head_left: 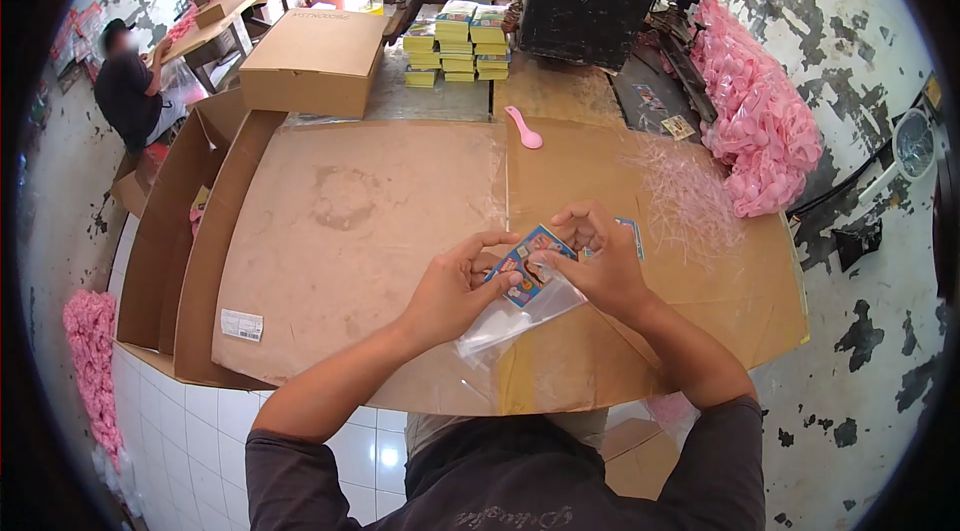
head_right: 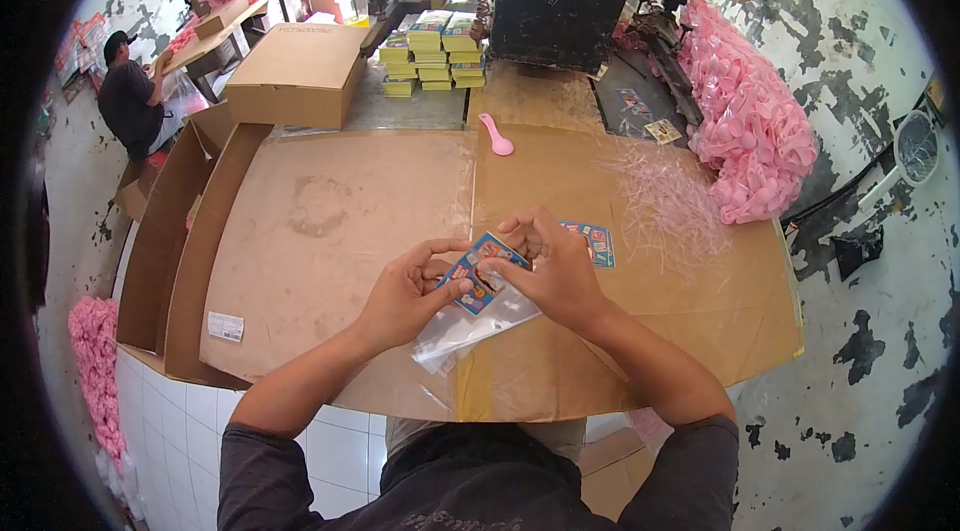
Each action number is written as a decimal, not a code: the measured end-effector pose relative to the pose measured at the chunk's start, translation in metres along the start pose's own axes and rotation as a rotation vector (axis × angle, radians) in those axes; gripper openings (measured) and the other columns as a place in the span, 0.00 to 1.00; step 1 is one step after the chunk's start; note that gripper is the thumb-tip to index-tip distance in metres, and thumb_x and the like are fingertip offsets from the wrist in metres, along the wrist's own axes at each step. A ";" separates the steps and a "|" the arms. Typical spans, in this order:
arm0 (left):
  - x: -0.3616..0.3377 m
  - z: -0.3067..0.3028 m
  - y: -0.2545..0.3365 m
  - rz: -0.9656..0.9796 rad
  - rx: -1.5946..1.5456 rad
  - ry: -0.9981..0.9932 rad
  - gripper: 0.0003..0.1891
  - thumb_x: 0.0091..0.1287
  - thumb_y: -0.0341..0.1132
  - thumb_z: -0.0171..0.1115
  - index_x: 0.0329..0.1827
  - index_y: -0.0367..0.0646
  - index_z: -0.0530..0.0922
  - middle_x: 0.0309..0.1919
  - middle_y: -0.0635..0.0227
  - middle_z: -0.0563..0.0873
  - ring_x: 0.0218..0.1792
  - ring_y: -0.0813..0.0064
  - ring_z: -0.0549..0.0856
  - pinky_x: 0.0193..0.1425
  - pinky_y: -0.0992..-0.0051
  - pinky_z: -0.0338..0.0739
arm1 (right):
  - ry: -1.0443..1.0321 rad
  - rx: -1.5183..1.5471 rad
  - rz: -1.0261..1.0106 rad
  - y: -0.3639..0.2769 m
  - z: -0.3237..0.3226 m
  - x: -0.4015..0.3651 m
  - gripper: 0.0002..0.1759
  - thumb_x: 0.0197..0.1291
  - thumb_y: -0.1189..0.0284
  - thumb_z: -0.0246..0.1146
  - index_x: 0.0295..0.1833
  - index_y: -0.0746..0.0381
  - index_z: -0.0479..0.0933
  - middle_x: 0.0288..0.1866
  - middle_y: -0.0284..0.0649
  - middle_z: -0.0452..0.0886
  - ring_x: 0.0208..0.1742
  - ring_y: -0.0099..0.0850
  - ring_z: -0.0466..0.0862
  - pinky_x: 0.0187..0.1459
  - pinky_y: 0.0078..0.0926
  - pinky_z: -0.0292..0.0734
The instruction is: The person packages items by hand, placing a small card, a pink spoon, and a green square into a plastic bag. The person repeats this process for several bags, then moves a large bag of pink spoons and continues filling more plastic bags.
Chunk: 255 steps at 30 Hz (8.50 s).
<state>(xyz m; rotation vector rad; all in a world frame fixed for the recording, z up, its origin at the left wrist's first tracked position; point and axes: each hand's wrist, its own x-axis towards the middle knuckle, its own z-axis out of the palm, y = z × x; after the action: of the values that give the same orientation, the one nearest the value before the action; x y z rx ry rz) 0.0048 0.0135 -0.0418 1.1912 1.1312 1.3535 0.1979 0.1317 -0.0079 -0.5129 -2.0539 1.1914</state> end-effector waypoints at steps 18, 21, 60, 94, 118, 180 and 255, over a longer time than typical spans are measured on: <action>0.006 -0.019 0.001 -0.050 -0.083 0.178 0.15 0.79 0.32 0.64 0.63 0.32 0.79 0.45 0.64 0.92 0.40 0.86 0.89 0.40 0.85 0.82 | -0.020 -0.905 -0.278 0.176 -0.013 0.177 0.18 0.75 0.65 0.60 0.62 0.64 0.81 0.57 0.54 0.85 0.57 0.51 0.85 0.60 0.49 0.78; 0.004 -0.019 0.010 -0.083 -0.078 0.180 0.15 0.78 0.30 0.64 0.61 0.30 0.79 0.46 0.61 0.92 0.43 0.82 0.90 0.45 0.81 0.85 | -0.102 -0.983 -0.013 0.142 -0.027 0.175 0.16 0.73 0.68 0.63 0.60 0.65 0.81 0.54 0.52 0.86 0.54 0.49 0.86 0.55 0.46 0.80; -0.005 -0.019 0.022 0.047 -0.099 -0.047 0.22 0.79 0.34 0.62 0.73 0.36 0.73 0.60 0.57 0.87 0.63 0.70 0.85 0.69 0.68 0.78 | -0.434 -0.254 -0.448 -0.077 -0.018 0.050 0.06 0.64 0.76 0.69 0.46 0.58 0.87 0.57 0.41 0.84 0.62 0.39 0.83 0.63 0.38 0.77; -0.014 0.002 0.038 0.309 0.493 0.091 0.23 0.70 0.27 0.72 0.66 0.31 0.79 0.39 0.60 0.94 0.36 0.79 0.92 0.43 0.77 0.87 | 0.084 -0.924 -0.562 -0.060 0.000 0.042 0.08 0.56 0.73 0.65 0.40 0.63 0.77 0.41 0.39 0.79 0.49 0.36 0.80 0.50 0.34 0.73; -0.006 0.006 0.023 0.149 -0.034 0.216 0.20 0.72 0.24 0.70 0.65 0.30 0.77 0.44 0.51 0.92 0.48 0.71 0.92 0.55 0.72 0.88 | -0.254 -0.030 0.078 -0.022 -0.030 -0.014 0.22 0.69 0.69 0.71 0.65 0.65 0.78 0.49 0.39 0.87 0.50 0.27 0.86 0.51 0.29 0.81; -0.107 -0.093 0.030 0.172 0.016 0.442 0.14 0.77 0.32 0.65 0.61 0.35 0.81 0.48 0.66 0.90 0.42 0.78 0.90 0.44 0.76 0.87 | -0.253 -0.213 0.034 -0.037 -0.031 -0.077 0.20 0.68 0.74 0.69 0.65 0.65 0.80 0.52 0.42 0.89 0.52 0.32 0.88 0.56 0.31 0.81; -0.125 -0.082 0.011 0.004 1.036 0.726 0.12 0.70 0.26 0.67 0.54 0.35 0.85 0.51 0.54 0.90 0.55 0.54 0.88 0.63 0.62 0.79 | 1.341 -1.256 -0.338 0.028 -0.462 0.109 0.25 0.69 0.50 0.67 0.35 0.63 0.86 0.41 0.44 0.80 0.46 0.46 0.81 0.48 0.45 0.76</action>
<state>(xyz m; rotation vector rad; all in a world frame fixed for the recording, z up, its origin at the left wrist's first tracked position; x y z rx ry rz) -0.0716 -0.1155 -0.0495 1.3925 2.5445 1.2294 0.4627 0.4873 0.1629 -1.0469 -1.2554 -0.7342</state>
